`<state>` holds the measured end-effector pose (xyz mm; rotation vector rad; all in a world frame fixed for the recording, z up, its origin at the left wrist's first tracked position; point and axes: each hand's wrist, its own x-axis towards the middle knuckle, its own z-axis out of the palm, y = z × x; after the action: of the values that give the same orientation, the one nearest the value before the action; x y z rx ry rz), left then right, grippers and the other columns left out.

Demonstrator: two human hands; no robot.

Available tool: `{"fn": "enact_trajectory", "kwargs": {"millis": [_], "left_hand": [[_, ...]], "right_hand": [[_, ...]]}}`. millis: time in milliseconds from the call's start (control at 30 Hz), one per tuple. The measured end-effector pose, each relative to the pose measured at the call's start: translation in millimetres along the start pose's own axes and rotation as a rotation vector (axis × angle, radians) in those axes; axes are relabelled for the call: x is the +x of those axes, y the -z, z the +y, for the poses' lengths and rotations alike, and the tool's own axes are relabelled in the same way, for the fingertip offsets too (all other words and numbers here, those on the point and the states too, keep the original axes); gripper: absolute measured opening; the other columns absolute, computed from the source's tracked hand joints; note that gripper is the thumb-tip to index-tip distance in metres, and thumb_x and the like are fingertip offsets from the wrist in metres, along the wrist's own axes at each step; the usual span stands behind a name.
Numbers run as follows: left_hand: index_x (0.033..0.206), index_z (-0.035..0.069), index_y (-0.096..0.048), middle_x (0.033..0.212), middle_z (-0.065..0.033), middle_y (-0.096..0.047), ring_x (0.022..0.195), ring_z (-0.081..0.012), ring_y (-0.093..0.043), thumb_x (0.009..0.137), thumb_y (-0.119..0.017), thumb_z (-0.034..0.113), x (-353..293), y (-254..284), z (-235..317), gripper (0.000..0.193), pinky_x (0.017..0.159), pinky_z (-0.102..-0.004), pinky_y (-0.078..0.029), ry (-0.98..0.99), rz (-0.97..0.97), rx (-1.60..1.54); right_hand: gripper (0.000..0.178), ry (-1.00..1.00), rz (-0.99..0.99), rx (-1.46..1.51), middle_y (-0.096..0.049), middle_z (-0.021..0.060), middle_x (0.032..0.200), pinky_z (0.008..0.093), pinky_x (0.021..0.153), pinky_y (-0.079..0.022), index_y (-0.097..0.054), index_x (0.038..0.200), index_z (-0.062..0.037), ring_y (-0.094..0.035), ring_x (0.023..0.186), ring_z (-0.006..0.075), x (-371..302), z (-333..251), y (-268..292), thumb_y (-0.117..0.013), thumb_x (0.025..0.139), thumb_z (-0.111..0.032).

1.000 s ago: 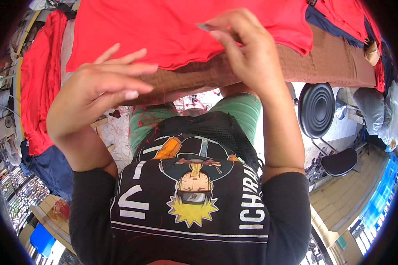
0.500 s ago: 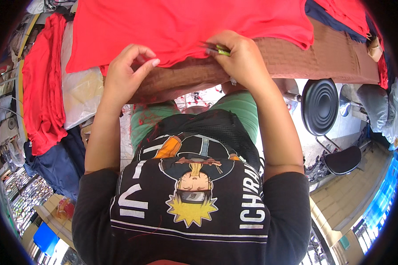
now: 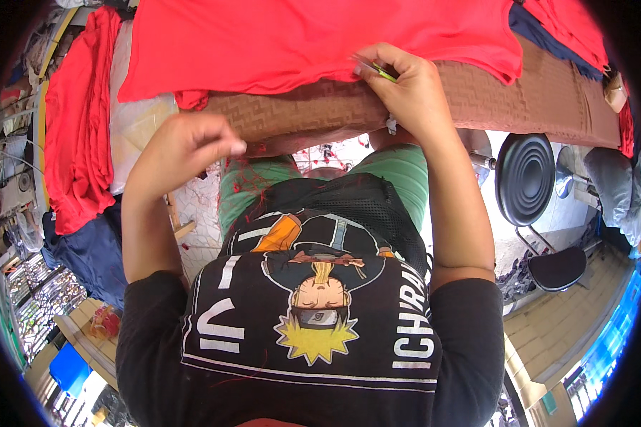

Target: The person uses shears to trim excess threads and labels from several red t-shirts on a work table, handling and stacking the shirts as each is finished.

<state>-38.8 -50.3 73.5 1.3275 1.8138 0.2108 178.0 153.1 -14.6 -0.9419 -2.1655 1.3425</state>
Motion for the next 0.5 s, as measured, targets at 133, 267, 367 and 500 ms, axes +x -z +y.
{"fn": "enact_trajectory", "kwargs": {"millis": [133,267,367,500], "left_hand": [[0.097,0.005,-0.069,0.094,-0.0063,-0.069,0.089,-0.0160,-0.064,0.084,-0.069,0.011,49,-29,3,0.014,0.079,-0.0304,-0.050,-0.486,0.674,-0.047],[0.099,0.006,-0.069,0.099,-0.0059,-0.069,0.094,-0.0210,-0.062,0.082,-0.071,0.012,86,-49,19,0.018,0.083,-0.0332,-0.049,-0.540,0.804,-0.010],[0.099,0.006,-0.069,0.097,-0.0057,-0.069,0.092,-0.0234,-0.062,0.080,-0.073,0.015,93,-53,23,0.020,0.082,-0.0345,-0.049,-0.499,0.759,-0.031],[0.096,0.005,-0.069,0.094,-0.0064,-0.070,0.087,-0.0228,-0.064,0.080,-0.074,0.014,96,-54,21,0.019,0.080,-0.0331,-0.050,-0.527,0.779,-0.021]], "right_hand": [[0.021,0.058,0.022,0.047,-0.071,0.0054,0.085,0.0245,0.070,-0.050,-0.070,0.104,-0.0069,-0.062,0.076,0.0072,-2,-1,-2,-0.072,0.083,-0.010],[0.022,0.098,0.068,0.103,-0.071,0.0050,0.086,0.0242,0.071,-0.050,-0.070,0.104,-0.0054,-0.062,0.077,0.0077,-4,-3,-3,-0.072,0.082,-0.008],[0.021,0.126,0.102,0.126,-0.072,0.0041,0.088,0.0242,0.072,-0.051,-0.071,0.103,-0.0059,-0.063,0.079,0.0070,-5,-4,-5,-0.072,0.082,-0.007],[0.020,0.072,0.103,0.144,-0.071,0.0036,0.090,0.0234,0.074,-0.051,-0.069,0.101,-0.0027,-0.063,0.082,0.0065,-6,-9,-7,-0.073,0.082,-0.005]]}}
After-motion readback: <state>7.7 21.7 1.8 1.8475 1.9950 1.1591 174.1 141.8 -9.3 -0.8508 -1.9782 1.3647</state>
